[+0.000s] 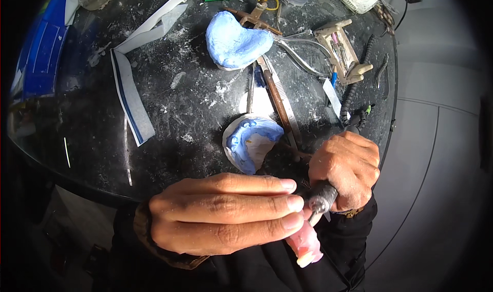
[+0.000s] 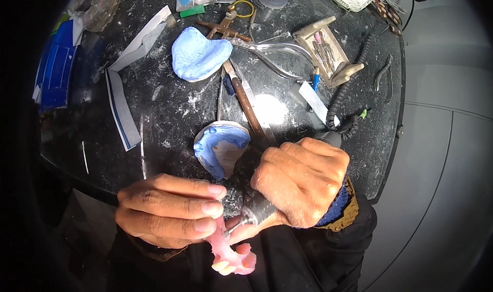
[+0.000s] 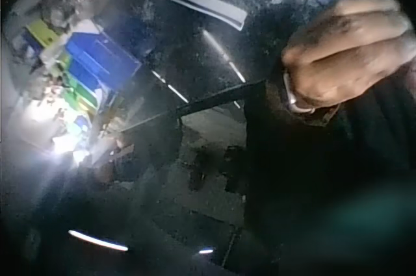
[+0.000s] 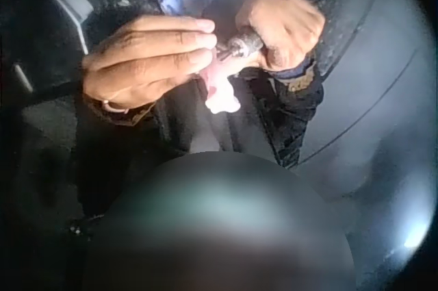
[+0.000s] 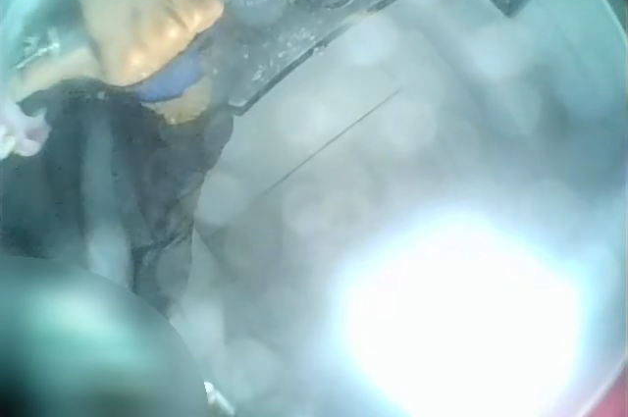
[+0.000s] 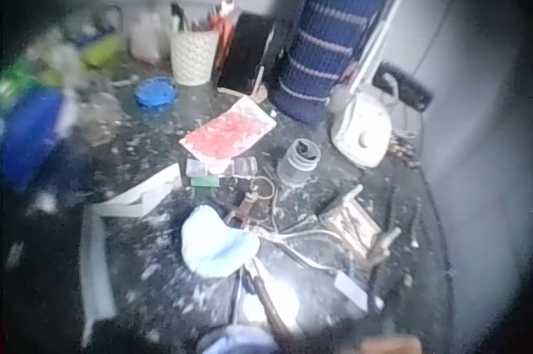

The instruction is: The person trims and polishes the surfaces of a denture using a rotary tool, then fits the denture onto a dental model to check the alignment.

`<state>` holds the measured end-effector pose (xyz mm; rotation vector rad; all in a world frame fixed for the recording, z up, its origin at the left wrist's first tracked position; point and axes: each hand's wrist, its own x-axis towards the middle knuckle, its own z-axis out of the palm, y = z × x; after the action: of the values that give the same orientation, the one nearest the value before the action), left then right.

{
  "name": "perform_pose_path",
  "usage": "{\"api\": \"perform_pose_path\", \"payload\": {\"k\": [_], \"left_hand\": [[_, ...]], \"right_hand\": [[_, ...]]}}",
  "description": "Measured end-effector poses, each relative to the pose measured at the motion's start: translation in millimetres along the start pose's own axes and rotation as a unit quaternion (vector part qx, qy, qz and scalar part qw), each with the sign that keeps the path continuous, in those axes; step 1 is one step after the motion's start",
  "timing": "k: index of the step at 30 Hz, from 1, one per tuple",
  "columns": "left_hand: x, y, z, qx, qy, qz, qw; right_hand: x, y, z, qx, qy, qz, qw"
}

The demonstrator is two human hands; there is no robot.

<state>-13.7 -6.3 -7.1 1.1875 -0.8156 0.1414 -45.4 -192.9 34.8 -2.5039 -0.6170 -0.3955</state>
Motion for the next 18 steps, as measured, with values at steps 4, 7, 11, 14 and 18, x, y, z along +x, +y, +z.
{"api": "perform_pose_path", "payload": {"k": [4, 7, 11, 14, 18], "left_hand": [[-1.5, 2.9, 7.5, -0.014, 0.047, -0.001, 0.999], [0.6, 5.6, 6.9, -0.007, 0.046, -0.02, 0.999], [2.7, 3.5, 3.2, 0.002, 0.03, 0.002, 1.0], [3.0, 4.5, -0.2, 0.007, 0.013, -0.001, 1.0], [3.9, 4.3, 0.3, 0.018, 0.006, 0.004, 1.0]], "right_hand": [[1.2, -1.3, 4.5, 0.022, -0.008, 0.006, 1.0], [-2.7, 1.7, 8.4, 0.029, 0.008, -0.011, 0.999], [2.3, 2.4, 2.9, 0.015, -0.015, -0.006, 1.0], [2.2, 1.1, 3.8, 0.021, -0.017, -0.012, 1.0], [2.4, 3.8, 2.8, 0.018, -0.013, -0.023, 1.0]]}}
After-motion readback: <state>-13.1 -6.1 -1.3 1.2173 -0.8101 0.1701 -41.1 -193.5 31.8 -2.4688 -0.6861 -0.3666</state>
